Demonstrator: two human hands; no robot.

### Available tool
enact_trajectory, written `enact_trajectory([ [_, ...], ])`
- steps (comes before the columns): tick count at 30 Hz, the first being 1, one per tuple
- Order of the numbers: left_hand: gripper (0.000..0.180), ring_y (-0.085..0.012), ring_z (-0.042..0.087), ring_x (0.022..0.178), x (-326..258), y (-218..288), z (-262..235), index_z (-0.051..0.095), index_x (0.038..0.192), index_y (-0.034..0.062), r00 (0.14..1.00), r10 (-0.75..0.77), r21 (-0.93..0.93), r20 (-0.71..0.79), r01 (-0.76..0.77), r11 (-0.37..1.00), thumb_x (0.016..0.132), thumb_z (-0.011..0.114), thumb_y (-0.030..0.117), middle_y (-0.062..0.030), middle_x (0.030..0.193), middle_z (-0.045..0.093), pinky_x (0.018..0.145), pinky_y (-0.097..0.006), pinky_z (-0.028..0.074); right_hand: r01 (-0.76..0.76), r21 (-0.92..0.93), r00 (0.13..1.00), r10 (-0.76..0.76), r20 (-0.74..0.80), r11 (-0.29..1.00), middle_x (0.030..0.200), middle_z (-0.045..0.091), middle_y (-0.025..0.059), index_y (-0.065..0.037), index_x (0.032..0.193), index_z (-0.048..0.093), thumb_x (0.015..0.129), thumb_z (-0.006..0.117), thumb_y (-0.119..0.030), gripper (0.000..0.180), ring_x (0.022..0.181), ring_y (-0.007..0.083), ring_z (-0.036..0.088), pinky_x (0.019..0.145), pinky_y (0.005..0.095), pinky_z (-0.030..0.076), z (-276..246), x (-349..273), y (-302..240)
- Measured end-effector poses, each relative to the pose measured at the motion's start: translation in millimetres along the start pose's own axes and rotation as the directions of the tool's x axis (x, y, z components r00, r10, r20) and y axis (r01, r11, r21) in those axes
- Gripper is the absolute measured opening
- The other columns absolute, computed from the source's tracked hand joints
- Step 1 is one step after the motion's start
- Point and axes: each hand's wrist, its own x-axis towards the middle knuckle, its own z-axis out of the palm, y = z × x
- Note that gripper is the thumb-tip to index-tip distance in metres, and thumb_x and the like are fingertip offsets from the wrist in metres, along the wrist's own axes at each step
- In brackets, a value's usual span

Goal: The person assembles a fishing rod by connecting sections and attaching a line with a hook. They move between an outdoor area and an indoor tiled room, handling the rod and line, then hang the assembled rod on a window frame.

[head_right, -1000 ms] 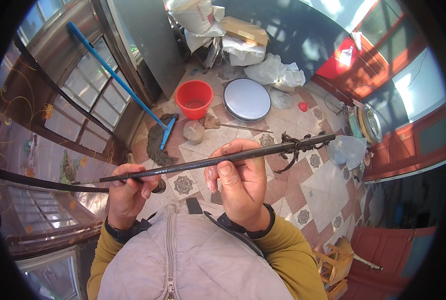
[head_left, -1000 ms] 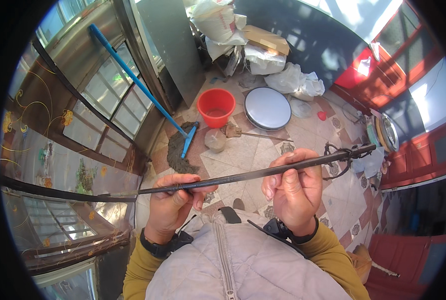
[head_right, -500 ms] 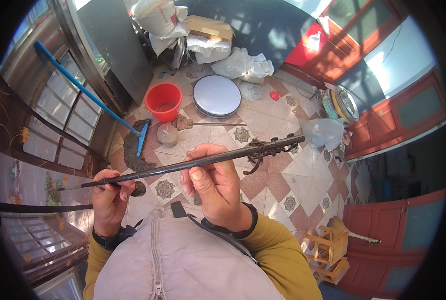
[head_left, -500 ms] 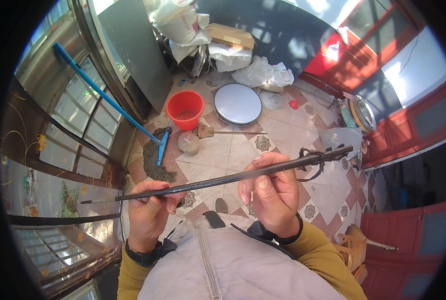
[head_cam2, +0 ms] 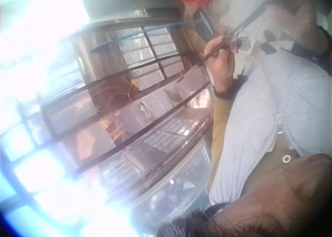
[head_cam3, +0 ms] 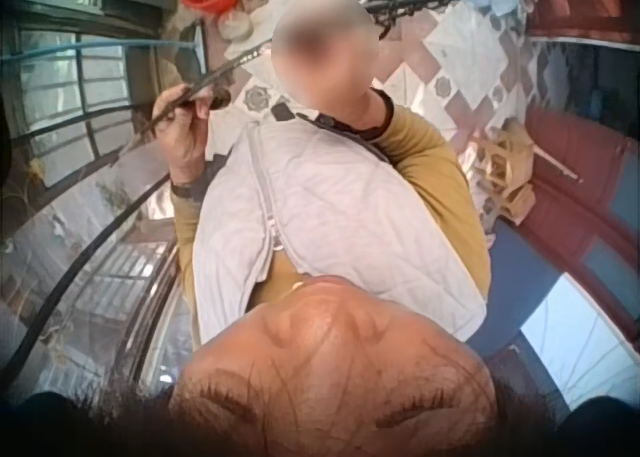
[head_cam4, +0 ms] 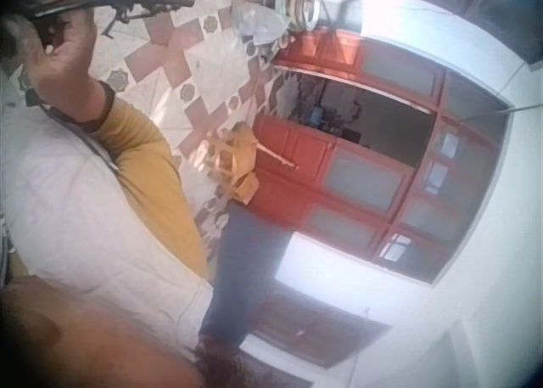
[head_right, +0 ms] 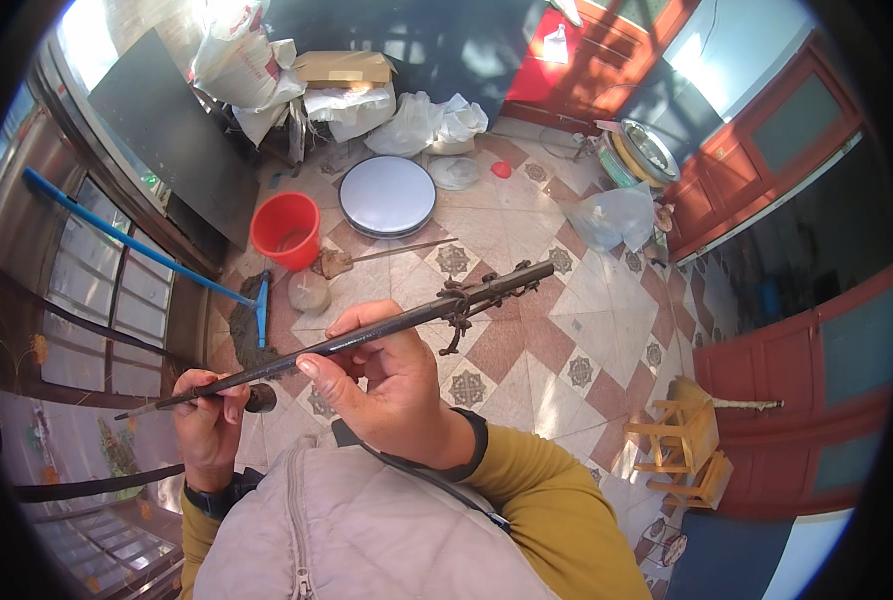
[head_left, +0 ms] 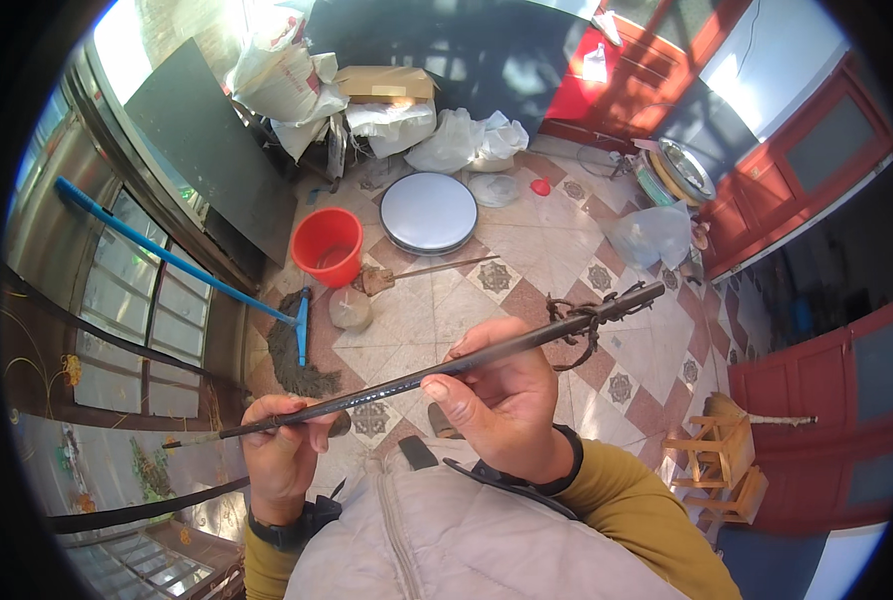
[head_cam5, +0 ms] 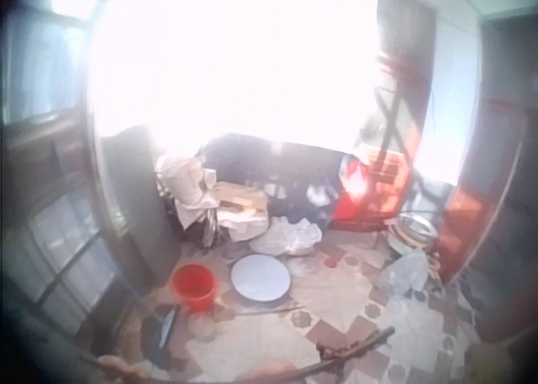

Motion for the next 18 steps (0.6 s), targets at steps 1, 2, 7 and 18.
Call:
enact_trajectory([
  [1,0.032,-0.0158,0.055,0.065,0,0,1,0.061,0.111,0.0035,1.000,-0.006,-0.008,-0.005,0.006,1.000,0.086,0.068,0.022,-0.0155,0.093,0.068,0.073,-0.033,0.045,-0.002,-0.026,1.000,0.002,-0.015,1.000,0.084,0.054,0.0052,-0.001,0.107,0.045,0.087,0.063,0.000,0.027,0.067,0.0061,0.052,0.057,0.0196,0.043,-1,-1,-1],
  [2,0.032,-0.0158,0.054,0.065,-1,-1,2,0.061,0.111,0.0035,1.000,-0.009,-0.017,-0.011,0.009,1.000,0.086,0.068,0.022,-0.0145,0.093,0.068,0.071,-0.032,0.044,-0.026,-0.030,0.999,0.025,-0.026,0.999,0.081,0.054,0.0049,-0.001,0.106,0.046,0.088,0.062,-0.001,0.024,0.065,0.0061,0.051,0.056,0.0196,0.043,-1,-1,-2],
  [7,0.033,-0.0156,0.053,0.065,-3,2,6,0.061,0.112,0.0033,0.999,-0.017,-0.029,-0.031,0.016,0.999,0.087,0.066,0.023,-0.0114,0.092,0.068,0.065,-0.030,0.041,-0.124,-0.048,0.991,0.121,-0.063,0.991,0.071,0.057,0.0050,-0.001,0.103,0.049,0.094,0.056,-0.009,0.014,0.054,0.0064,0.049,0.048,0.0194,0.040,-4,-2,-8],
  [18,0.033,-0.0125,0.049,0.065,-6,8,6,0.060,0.115,0.0064,0.999,-0.021,0.019,-0.025,0.022,1.000,0.089,0.064,0.025,-0.0074,0.094,0.067,0.061,-0.026,0.036,-0.241,-0.130,0.967,0.226,-0.121,0.962,0.067,0.062,0.0104,0.001,0.095,0.055,0.103,0.031,-0.038,0.046,0.050,0.0113,0.054,0.042,0.0213,0.038,-13,6,-17],
])
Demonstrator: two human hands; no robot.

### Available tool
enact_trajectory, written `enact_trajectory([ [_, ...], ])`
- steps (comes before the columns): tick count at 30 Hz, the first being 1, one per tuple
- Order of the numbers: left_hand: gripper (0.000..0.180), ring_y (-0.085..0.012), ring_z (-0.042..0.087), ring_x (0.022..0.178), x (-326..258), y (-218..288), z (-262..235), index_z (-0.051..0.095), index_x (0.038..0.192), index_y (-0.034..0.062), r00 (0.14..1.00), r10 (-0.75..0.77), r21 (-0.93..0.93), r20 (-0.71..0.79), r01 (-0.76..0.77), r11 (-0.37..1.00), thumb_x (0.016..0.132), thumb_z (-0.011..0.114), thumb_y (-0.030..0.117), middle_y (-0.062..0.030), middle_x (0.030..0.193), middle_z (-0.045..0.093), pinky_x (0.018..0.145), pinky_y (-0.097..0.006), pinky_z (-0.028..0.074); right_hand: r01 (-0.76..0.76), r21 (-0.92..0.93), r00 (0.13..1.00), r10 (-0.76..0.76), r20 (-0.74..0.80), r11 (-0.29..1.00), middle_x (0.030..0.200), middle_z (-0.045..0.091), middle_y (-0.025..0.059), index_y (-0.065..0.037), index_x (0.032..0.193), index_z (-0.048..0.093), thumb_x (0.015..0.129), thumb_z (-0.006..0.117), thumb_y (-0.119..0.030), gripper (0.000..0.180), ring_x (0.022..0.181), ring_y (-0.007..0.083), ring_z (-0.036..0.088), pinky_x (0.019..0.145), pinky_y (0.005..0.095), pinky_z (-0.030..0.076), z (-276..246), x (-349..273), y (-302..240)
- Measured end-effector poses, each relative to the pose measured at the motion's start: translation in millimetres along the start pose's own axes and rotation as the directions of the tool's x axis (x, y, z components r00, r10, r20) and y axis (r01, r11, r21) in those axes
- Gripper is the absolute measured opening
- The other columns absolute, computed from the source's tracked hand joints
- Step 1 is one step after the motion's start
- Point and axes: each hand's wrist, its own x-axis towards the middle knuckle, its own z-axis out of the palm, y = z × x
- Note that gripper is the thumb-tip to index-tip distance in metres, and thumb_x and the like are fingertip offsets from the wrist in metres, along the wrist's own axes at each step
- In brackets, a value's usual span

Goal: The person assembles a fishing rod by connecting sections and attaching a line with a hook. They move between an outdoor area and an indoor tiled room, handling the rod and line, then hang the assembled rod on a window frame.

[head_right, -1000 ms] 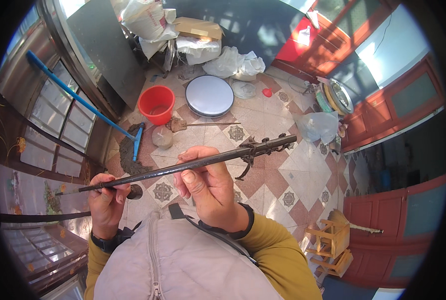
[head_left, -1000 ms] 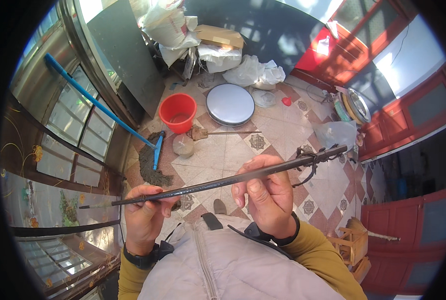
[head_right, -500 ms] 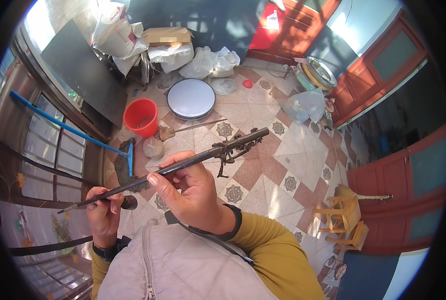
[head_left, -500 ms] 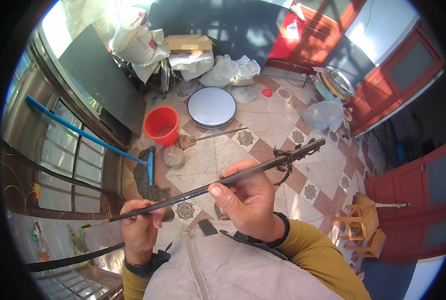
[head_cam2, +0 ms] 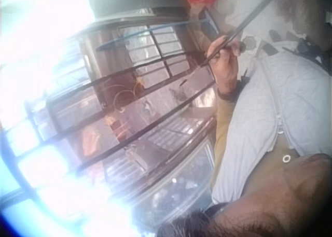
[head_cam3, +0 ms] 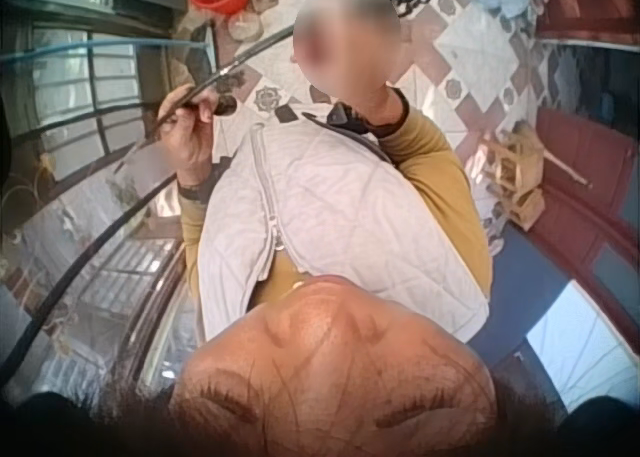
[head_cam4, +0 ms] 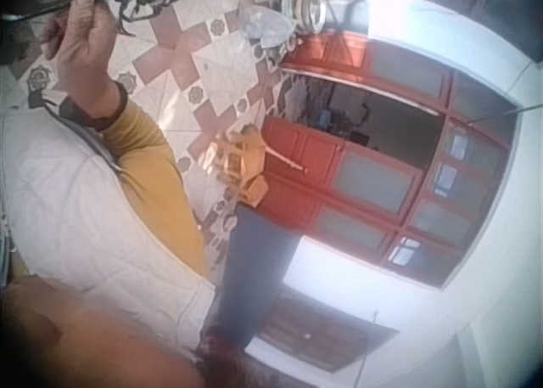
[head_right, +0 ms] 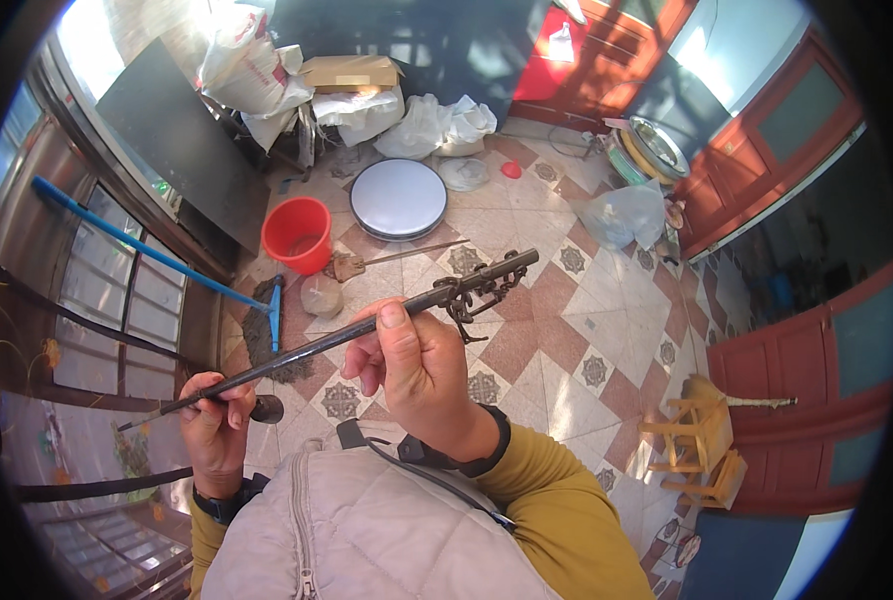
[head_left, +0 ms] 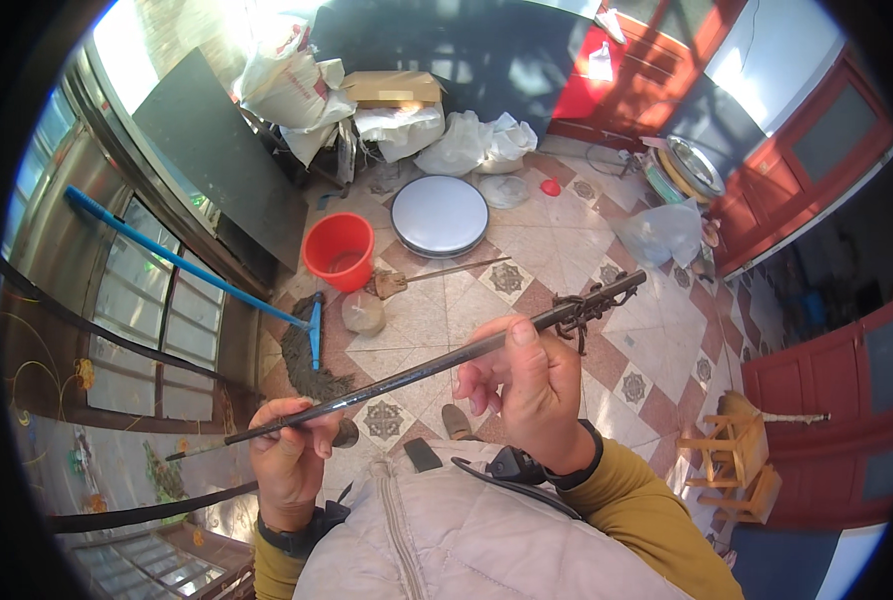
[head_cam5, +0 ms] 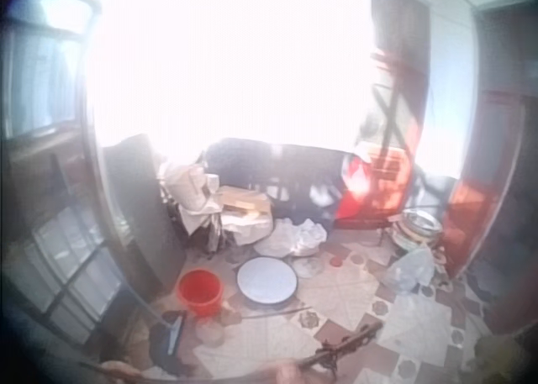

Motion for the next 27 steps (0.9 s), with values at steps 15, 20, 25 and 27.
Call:
enact_trajectory([
  [15,0.031,-0.0119,0.047,0.066,6,2,4,0.062,0.113,0.0065,0.997,0.033,0.005,-0.070,-0.032,0.999,0.088,0.064,0.025,-0.0050,0.091,0.061,0.062,-0.026,0.035,0.094,0.099,0.995,-0.091,-0.030,0.991,0.061,0.053,0.0082,0.000,0.097,0.051,0.101,0.043,-0.021,0.023,0.045,0.0121,0.046,0.040,0.0241,0.037,2,15,8],
  [20,0.031,-0.0118,0.048,0.065,8,1,8,0.062,0.112,0.0069,0.996,0.037,-0.007,-0.086,-0.038,0.999,0.087,0.065,0.026,-0.0051,0.091,0.062,0.061,-0.026,0.035,0.102,0.267,0.993,-0.113,0.025,0.958,0.070,0.060,0.0066,-0.001,0.100,0.053,0.095,0.055,-0.009,0.009,0.053,0.0061,0.049,0.047,0.0193,0.040,7,14,9],
  [25,0.031,-0.0120,0.049,0.063,10,-4,11,0.061,0.113,0.0066,0.998,0.048,0.033,-0.031,-0.047,0.998,0.089,0.064,0.026,-0.0082,0.093,0.066,0.061,-0.027,0.036,0.059,0.199,0.995,-0.074,0.067,0.978,0.067,0.058,0.0080,0.000,0.100,0.052,0.092,0.057,-0.002,0.010,0.049,0.0085,0.049,0.041,0.0213,0.039,18,8,11],
  [27,0.031,-0.0122,0.050,0.062,11,-6,12,0.060,0.114,0.0060,0.998,0.060,0.019,-0.029,-0.060,0.998,0.090,0.063,0.025,-0.0099,0.095,0.067,0.061,-0.027,0.036,0.064,0.225,0.992,-0.087,0.091,0.972,0.070,0.060,0.0076,0.001,0.099,0.053,0.090,0.060,-0.001,0.012,0.052,0.0071,0.052,0.042,0.0204,0.040,19,7,12],
])
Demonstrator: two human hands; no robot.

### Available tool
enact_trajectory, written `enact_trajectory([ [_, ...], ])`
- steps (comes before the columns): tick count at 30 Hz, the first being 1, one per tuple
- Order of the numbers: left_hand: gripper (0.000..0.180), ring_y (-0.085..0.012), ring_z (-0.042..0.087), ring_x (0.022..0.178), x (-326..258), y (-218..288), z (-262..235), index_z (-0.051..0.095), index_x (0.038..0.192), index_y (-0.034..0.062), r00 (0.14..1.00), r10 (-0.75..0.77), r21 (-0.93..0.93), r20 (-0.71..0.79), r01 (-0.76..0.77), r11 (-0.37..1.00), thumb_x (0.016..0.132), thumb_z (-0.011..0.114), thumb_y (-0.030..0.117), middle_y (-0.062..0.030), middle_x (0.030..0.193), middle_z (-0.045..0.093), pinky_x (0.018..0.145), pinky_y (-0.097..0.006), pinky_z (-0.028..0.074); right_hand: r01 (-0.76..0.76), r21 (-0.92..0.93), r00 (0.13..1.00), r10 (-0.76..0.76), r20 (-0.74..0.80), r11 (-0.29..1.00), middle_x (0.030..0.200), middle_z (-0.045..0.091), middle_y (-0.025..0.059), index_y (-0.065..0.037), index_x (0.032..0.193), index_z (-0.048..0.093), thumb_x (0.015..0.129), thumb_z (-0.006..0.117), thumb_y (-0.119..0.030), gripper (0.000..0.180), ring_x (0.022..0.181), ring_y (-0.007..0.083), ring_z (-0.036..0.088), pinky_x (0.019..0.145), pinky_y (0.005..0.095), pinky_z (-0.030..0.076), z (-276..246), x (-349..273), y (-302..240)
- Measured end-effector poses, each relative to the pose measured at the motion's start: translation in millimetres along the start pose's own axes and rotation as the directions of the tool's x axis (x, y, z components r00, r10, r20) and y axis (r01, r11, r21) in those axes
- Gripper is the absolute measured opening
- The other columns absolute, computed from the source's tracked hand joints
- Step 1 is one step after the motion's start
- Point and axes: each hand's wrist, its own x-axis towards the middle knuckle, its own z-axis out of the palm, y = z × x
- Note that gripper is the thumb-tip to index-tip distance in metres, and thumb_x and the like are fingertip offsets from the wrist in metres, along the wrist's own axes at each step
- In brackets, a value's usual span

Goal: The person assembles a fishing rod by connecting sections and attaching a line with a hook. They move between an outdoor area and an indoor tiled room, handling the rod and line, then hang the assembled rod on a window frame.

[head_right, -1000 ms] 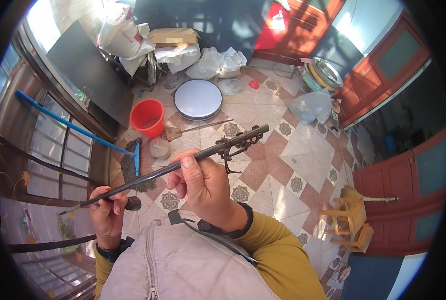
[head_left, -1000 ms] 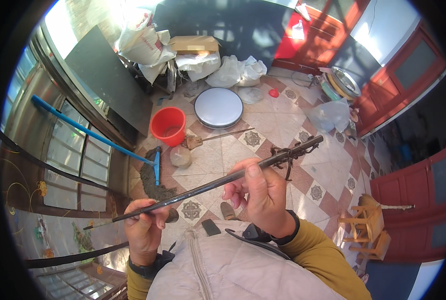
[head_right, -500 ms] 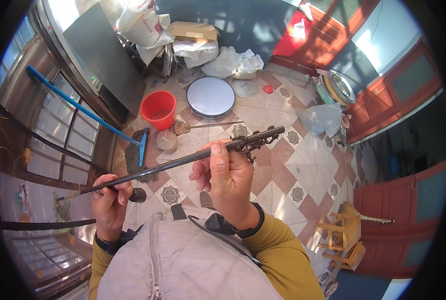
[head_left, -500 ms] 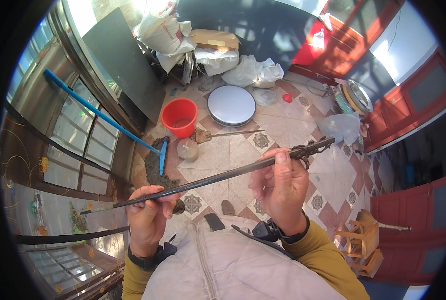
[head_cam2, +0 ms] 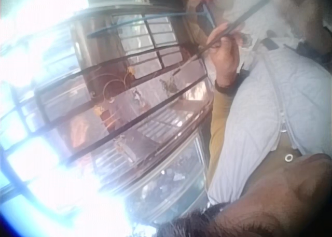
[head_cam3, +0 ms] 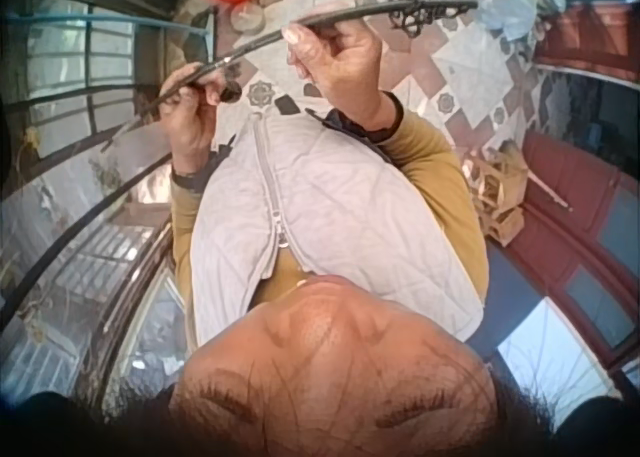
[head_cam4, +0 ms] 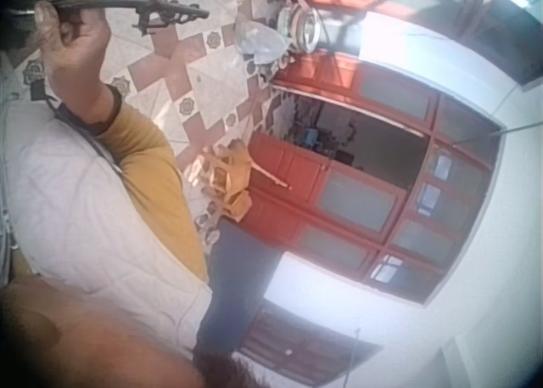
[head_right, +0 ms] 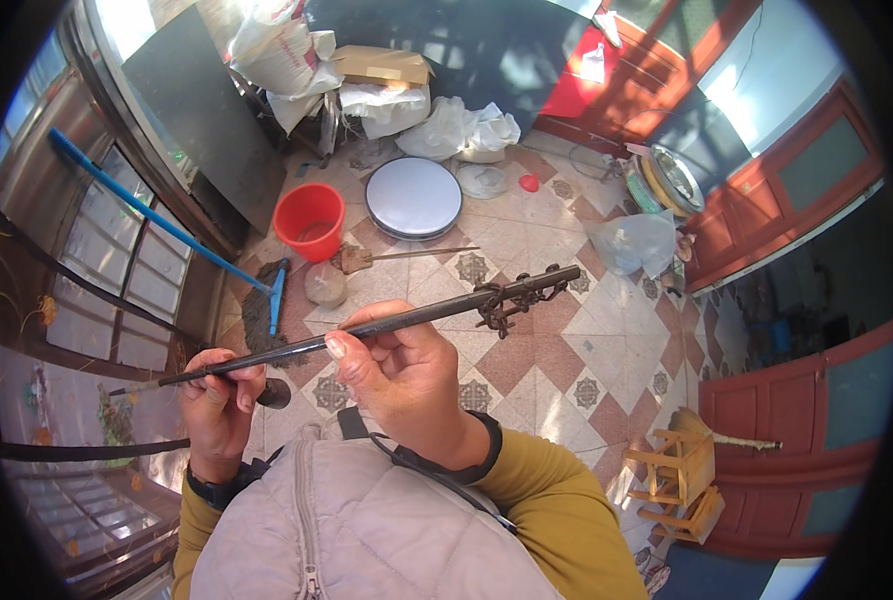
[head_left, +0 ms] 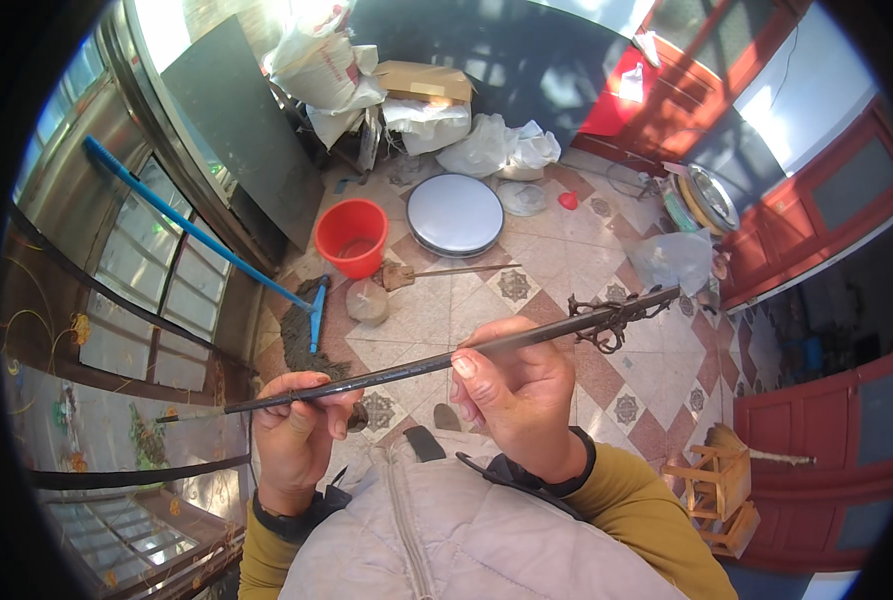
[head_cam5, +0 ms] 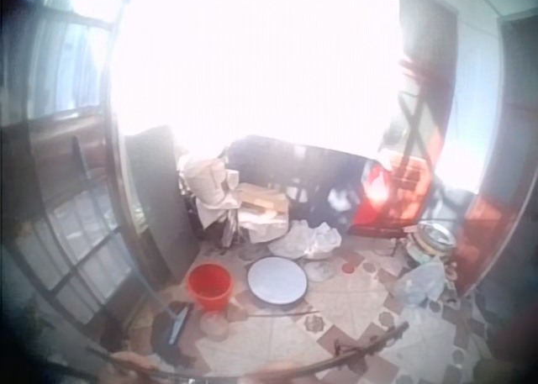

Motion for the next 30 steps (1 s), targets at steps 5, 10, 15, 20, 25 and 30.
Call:
enact_trajectory([
  [5,0.030,-0.0126,0.051,0.062,-1,-2,2,0.060,0.115,0.0052,1.000,-0.002,-0.029,-0.002,0.002,1.000,0.091,0.060,0.024,-0.0116,0.095,0.068,0.062,-0.028,0.036,-0.011,0.035,0.998,0.009,0.060,0.999,0.083,0.059,0.0057,0.001,0.105,0.051,0.087,0.063,0.003,0.021,0.069,0.0050,0.054,0.056,0.0184,0.044,-4,-4,2],
  [10,0.034,-0.0180,0.059,0.068,-3,0,-1,0.057,0.116,-0.0007,0.999,-0.030,-0.088,0.013,0.032,0.996,0.090,0.062,0.021,-0.0208,0.099,0.068,0.075,-0.034,0.048,-0.014,-0.020,0.998,0.015,0.065,1.000,0.078,0.062,0.0072,0.001,0.104,0.051,0.087,0.063,0.002,0.021,0.057,0.0061,0.053,0.045,0.0199,0.042,-2,-8,5],
  [15,0.034,-0.0175,0.060,0.070,-7,-1,-2,0.057,0.116,-0.0024,0.999,-0.024,-0.065,0.035,0.026,0.998,0.090,0.063,0.019,-0.0229,0.101,0.067,0.072,-0.030,0.048,-0.087,-0.003,0.995,0.087,0.055,0.996,0.079,0.062,0.0074,0.000,0.105,0.051,0.085,0.064,0.003,0.024,0.058,0.0066,0.055,0.045,0.0196,0.043,-4,-12,0],
  [20,0.033,-0.0162,0.059,0.070,-11,1,-3,0.057,0.116,-0.0029,0.999,0.001,-0.023,0.043,0.000,1.000,0.090,0.062,0.017,-0.0242,0.102,0.067,0.071,-0.029,0.049,-0.082,-0.062,0.992,0.088,0.095,0.995,0.078,0.061,0.0087,0.001,0.106,0.051,0.086,0.057,0.005,0.022,0.059,0.0080,0.055,0.048,0.0204,0.045,-7,-16,-4],
  [25,0.031,-0.0156,0.058,0.069,-14,2,-3,0.058,0.115,-0.0023,0.997,0.014,-0.045,0.072,-0.011,0.999,0.090,0.062,0.016,-0.0264,0.103,0.066,0.068,-0.028,0.050,-0.078,-0.011,0.984,0.079,0.161,0.997,0.087,0.058,0.0055,0.003,0.110,0.050,0.087,0.054,0.005,0.024,0.074,0.0079,0.058,0.061,0.0196,0.049,-11,-19,-4],
  [30,0.031,-0.0165,0.059,0.069,-18,3,-3,0.059,0.116,-0.0018,0.998,-0.004,-0.052,0.061,0.007,0.999,0.090,0.062,0.014,-0.0283,0.104,0.065,0.067,-0.027,0.050,-0.109,0.020,0.979,0.104,0.175,0.994,0.086,0.056,0.0053,0.003,0.109,0.048,0.086,0.056,0.006,0.024,0.074,0.0079,0.058,0.060,0.0205,0.049,-10,-21,-3],
])
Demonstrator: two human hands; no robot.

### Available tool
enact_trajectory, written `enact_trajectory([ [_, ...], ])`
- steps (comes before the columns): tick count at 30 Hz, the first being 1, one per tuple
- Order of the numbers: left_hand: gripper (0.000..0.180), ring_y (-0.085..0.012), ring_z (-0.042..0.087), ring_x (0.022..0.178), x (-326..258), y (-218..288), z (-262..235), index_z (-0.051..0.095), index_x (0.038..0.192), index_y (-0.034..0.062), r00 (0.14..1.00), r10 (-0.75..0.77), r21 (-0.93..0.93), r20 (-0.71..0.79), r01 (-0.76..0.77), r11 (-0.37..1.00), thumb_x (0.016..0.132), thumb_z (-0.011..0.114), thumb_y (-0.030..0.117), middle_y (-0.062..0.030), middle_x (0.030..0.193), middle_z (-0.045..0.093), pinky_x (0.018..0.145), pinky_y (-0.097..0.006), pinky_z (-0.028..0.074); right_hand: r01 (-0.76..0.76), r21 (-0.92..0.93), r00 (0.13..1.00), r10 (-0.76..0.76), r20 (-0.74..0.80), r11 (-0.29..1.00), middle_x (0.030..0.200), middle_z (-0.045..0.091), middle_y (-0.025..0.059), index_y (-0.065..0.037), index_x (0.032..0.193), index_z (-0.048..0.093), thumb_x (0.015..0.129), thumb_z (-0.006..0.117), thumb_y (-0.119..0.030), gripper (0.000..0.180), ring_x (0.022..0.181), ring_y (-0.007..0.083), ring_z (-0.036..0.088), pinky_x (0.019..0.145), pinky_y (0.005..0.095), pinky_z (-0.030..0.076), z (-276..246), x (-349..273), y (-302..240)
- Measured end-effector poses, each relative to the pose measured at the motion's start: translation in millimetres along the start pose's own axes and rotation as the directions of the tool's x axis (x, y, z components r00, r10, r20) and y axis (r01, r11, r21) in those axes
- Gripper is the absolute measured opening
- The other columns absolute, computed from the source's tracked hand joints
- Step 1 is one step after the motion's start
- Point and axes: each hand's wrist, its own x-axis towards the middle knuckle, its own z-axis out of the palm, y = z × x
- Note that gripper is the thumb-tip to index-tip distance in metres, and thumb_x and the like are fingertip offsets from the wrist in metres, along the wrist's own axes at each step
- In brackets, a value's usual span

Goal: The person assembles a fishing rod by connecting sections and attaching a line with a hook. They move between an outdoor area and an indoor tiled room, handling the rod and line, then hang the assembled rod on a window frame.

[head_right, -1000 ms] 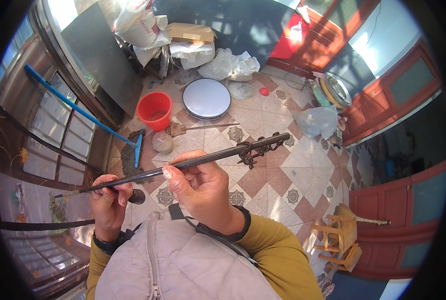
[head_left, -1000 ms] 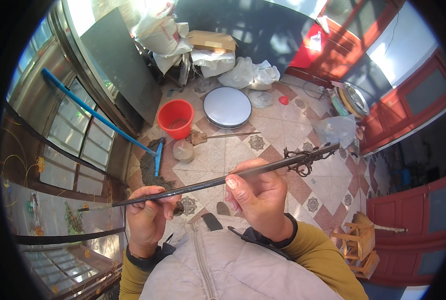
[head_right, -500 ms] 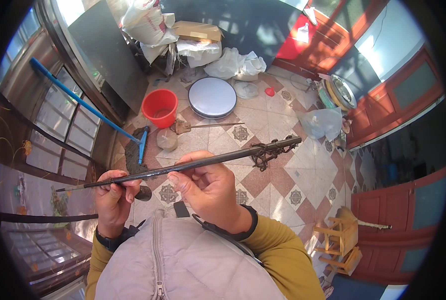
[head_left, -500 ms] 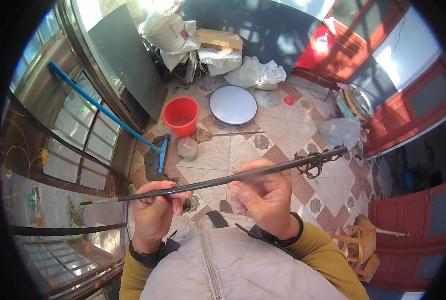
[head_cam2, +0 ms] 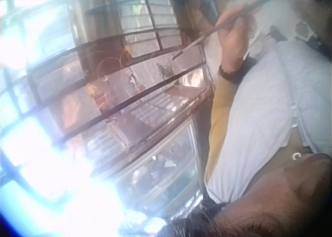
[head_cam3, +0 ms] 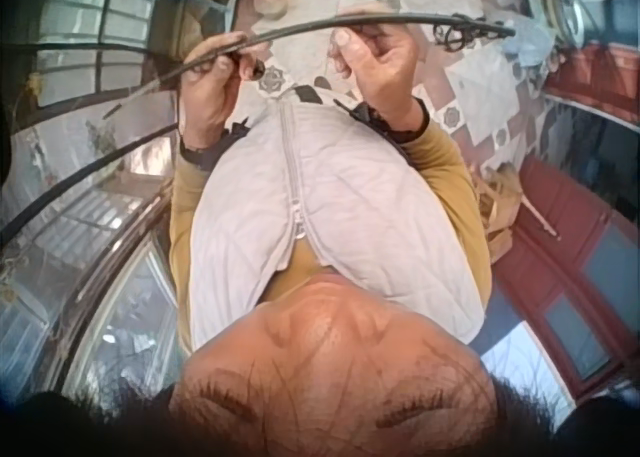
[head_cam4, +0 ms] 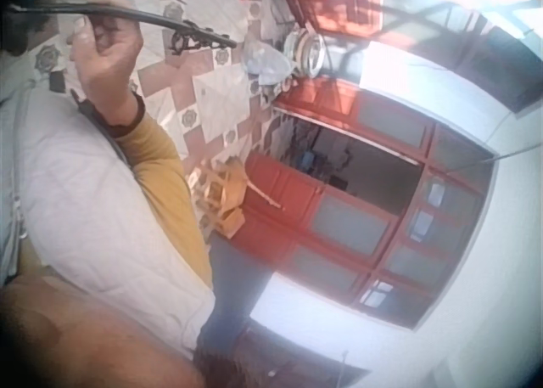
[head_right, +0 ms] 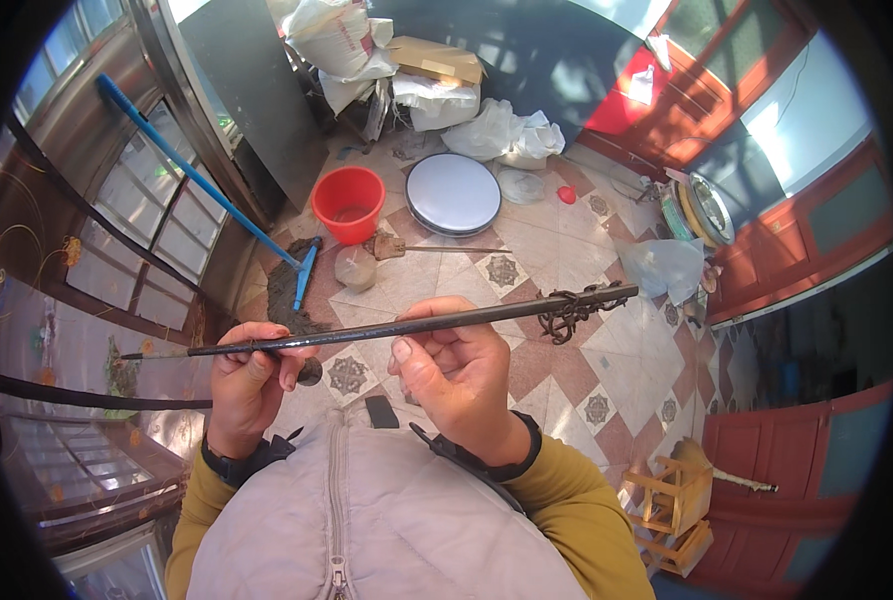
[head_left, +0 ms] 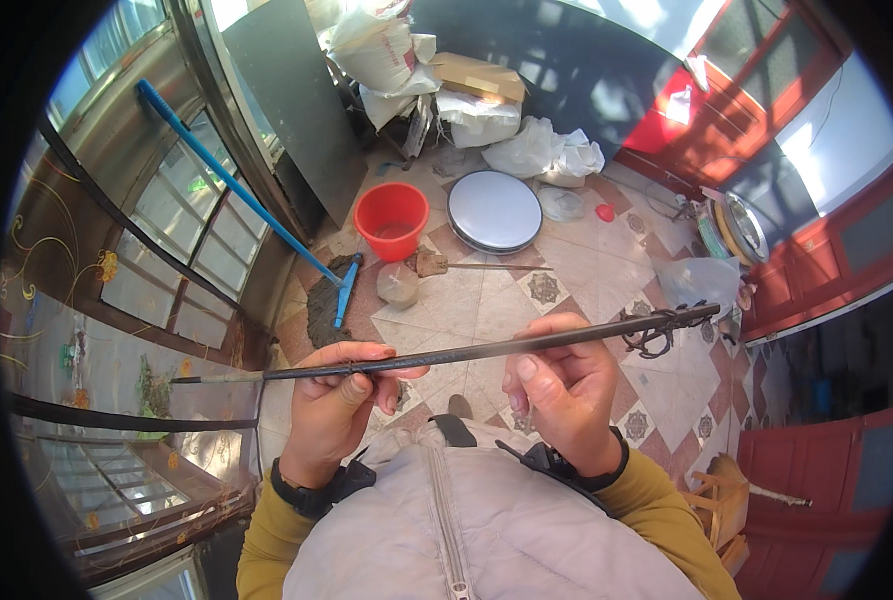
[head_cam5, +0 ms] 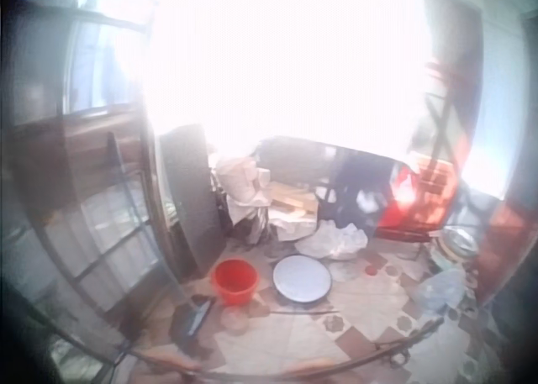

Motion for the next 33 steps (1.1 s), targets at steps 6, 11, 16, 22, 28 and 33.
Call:
enact_trajectory([
  [6,0.031,-0.0172,0.060,0.075,-6,-1,0,0.058,0.117,-0.0036,1.000,0.000,-0.023,0.009,0.000,1.000,0.090,0.061,0.011,-0.0273,0.108,0.064,0.069,-0.029,0.052,-0.074,-0.007,0.997,0.073,-0.039,0.997,0.084,0.056,0.0058,-0.001,0.105,0.043,0.080,0.068,0.006,0.036,0.073,0.0067,0.057,0.061,0.0196,0.049,23,3,12],
  [11,0.031,-0.0170,0.061,0.076,-15,0,1,0.058,0.117,-0.0048,0.999,0.028,0.081,0.020,-0.029,0.996,0.091,0.061,0.010,-0.0227,0.105,0.066,0.070,-0.030,0.052,-0.058,-0.023,0.997,0.057,-0.052,0.998,0.085,0.056,0.0048,-0.003,0.100,0.042,0.079,0.071,0.003,0.037,0.073,0.0061,0.057,0.062,0.0193,0.049,42,9,28],
  [16,0.032,-0.0172,0.061,0.074,-23,4,-4,0.058,0.117,-0.0034,0.999,0.047,0.129,-0.006,-0.046,0.991,0.090,0.062,0.012,-0.0229,0.105,0.066,0.069,-0.030,0.051,-0.103,-0.016,0.992,0.102,-0.071,0.995,0.068,0.053,0.0043,-0.005,0.101,0.043,0.086,0.063,-0.001,0.025,0.048,0.0088,0.048,0.043,0.0231,0.040,45,10,30],
  [22,0.036,-0.0166,0.059,0.068,-24,6,-8,0.058,0.118,0.0007,0.998,0.025,0.109,-0.051,-0.020,0.994,0.089,0.064,0.020,-0.0266,0.106,0.065,0.065,-0.027,0.048,-0.068,0.054,0.989,0.074,-0.126,0.996,0.065,0.054,0.0043,-0.004,0.099,0.045,0.090,0.060,-0.006,0.017,0.047,0.0077,0.047,0.040,0.0212,0.037,37,14,26],
  [28,0.036,-0.0149,0.057,0.065,-19,7,-8,0.057,0.119,0.0001,0.996,-0.016,0.033,-0.093,0.019,0.999,0.091,0.060,0.023,-0.0262,0.107,0.065,0.064,-0.026,0.048,-0.022,0.064,0.965,0.038,-0.261,0.998,0.067,0.055,0.0066,-0.004,0.100,0.048,0.092,0.058,-0.008,0.013,0.046,0.0099,0.048,0.040,0.0220,0.037,22,17,16],
  [33,0.035,-0.0172,0.063,0.073,-13,5,-11,0.055,0.121,-0.0050,0.996,-0.045,-0.097,-0.080,0.037,0.995,0.093,0.058,0.016,-0.0291,0.111,0.062,0.067,-0.026,0.051,0.012,0.124,0.979,0.014,-0.201,0.992,0.070,0.056,0.0090,-0.003,0.107,0.050,0.096,0.050,-0.013,0.015,0.051,0.0121,0.049,0.044,0.0231,0.040,8,18,6],
])
